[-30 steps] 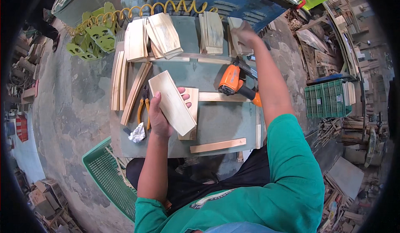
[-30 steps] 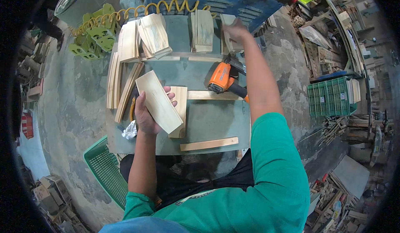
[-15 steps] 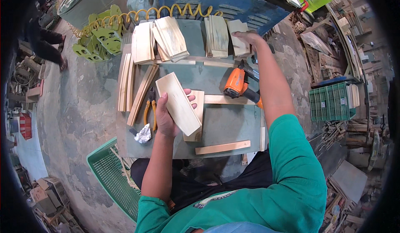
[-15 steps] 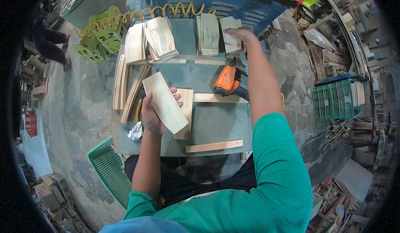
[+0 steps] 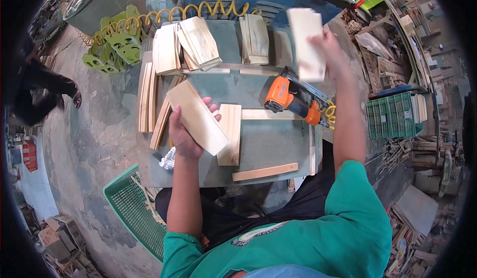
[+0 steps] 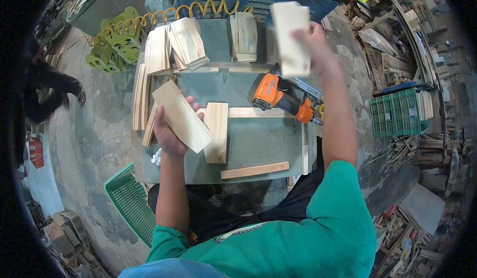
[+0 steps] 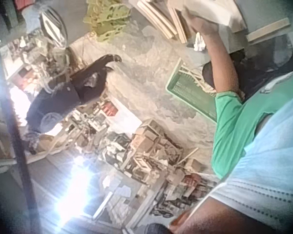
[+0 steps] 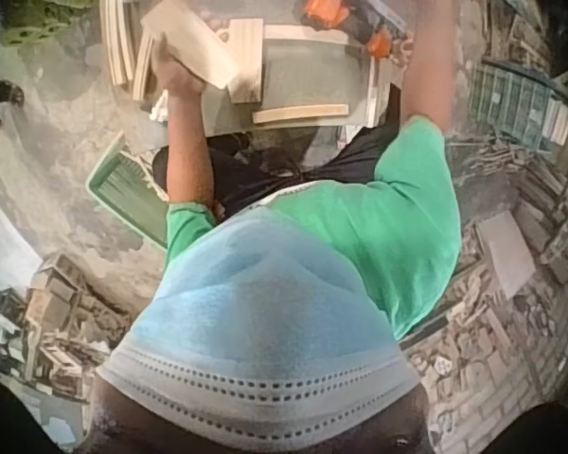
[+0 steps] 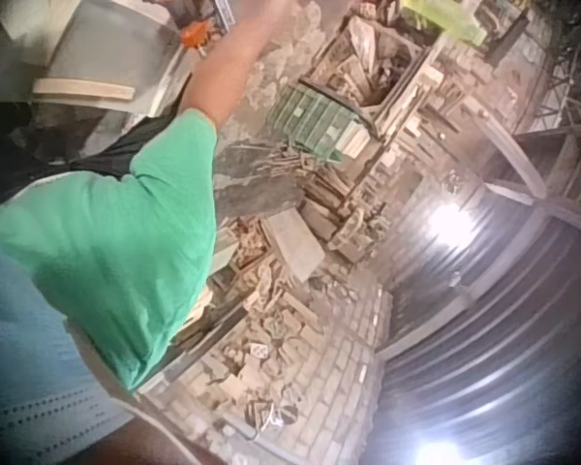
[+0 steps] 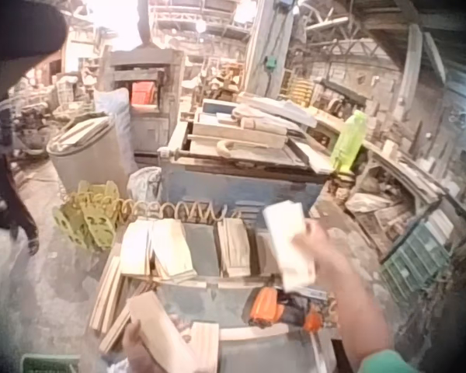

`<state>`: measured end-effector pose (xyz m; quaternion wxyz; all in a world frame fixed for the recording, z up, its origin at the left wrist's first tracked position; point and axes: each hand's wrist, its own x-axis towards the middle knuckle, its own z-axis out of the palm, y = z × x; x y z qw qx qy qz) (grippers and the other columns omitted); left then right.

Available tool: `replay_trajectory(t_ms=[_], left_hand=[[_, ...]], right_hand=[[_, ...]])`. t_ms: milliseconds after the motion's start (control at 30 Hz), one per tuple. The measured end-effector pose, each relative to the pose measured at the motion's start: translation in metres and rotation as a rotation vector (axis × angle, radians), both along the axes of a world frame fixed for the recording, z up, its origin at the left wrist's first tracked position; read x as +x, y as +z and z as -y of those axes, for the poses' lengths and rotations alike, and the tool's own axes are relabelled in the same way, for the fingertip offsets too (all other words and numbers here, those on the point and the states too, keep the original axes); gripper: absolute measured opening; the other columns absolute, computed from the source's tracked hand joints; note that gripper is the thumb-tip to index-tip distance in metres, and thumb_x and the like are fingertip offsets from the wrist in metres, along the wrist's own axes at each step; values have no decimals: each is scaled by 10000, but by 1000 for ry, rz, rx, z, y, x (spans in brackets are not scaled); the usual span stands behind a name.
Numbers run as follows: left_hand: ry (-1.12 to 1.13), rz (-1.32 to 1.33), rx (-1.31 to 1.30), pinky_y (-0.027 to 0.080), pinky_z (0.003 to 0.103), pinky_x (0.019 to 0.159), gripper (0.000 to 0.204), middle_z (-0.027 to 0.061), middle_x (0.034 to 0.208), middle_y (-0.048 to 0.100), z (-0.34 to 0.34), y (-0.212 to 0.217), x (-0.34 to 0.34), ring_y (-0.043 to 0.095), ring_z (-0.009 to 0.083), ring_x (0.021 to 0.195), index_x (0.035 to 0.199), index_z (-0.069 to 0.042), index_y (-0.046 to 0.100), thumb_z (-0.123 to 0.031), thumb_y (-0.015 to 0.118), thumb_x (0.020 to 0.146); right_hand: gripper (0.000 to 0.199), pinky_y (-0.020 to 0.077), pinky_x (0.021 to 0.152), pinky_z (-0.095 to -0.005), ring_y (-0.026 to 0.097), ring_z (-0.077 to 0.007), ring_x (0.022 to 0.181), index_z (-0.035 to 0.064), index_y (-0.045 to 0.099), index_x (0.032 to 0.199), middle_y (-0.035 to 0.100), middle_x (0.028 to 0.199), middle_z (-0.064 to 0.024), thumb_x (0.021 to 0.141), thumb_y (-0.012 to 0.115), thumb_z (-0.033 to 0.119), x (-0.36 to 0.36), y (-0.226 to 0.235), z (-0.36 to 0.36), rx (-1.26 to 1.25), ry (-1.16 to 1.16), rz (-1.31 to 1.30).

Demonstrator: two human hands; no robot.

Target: Assembling small wooden rectangular frames using wood pieces and a pneumatic brad nailer.

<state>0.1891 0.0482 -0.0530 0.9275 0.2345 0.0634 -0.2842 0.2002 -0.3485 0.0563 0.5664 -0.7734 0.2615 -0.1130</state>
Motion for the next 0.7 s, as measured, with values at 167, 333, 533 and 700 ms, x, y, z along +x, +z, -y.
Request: replay_trajectory(t_ms=[167, 333, 533, 700], left_hand=[[86, 52, -3, 508, 527, 954, 642, 185, 1251, 593, -14, 3, 8, 617, 323, 1088, 1402, -58, 460, -525, 482, 962], [82, 53, 25, 500, 537, 966, 677, 185, 1273, 587, -19, 3, 1, 611, 331, 1101, 1418, -71, 452, -559, 488, 951], [42, 52, 2, 512, 569, 951, 817, 207, 1302, 572, -13, 5, -3, 612, 355, 1114, 1460, -60, 413, -676, 452, 925], [-55, 112, -101, 532, 572, 921, 887, 229, 1330, 555, -5, 2, -2, 638, 368, 1083, 1459, -46, 418, -750, 386, 921]], right_hand=[[904, 435, 1057, -444, 545, -383, 1249, -10, 322, 1459, 528, 1320, -262, 720, 776, 246, -101, -12, -153, -709, 315, -97], [890, 443, 1043, -424, 552, -367, 1236, -23, 341, 1450, 532, 1325, -245, 719, 775, 239, -163, -39, -173, -570, 428, -304], [812, 437, 1027, -361, 547, -258, 1223, -32, 403, 1432, 553, 1267, -188, 767, 758, 269, -196, -96, -133, 326, 383, -338], [630, 435, 1025, -395, 575, -334, 1137, -29, 592, 1272, 564, 1248, -205, 808, 709, 381, -190, -62, -136, -480, 492, -468]])
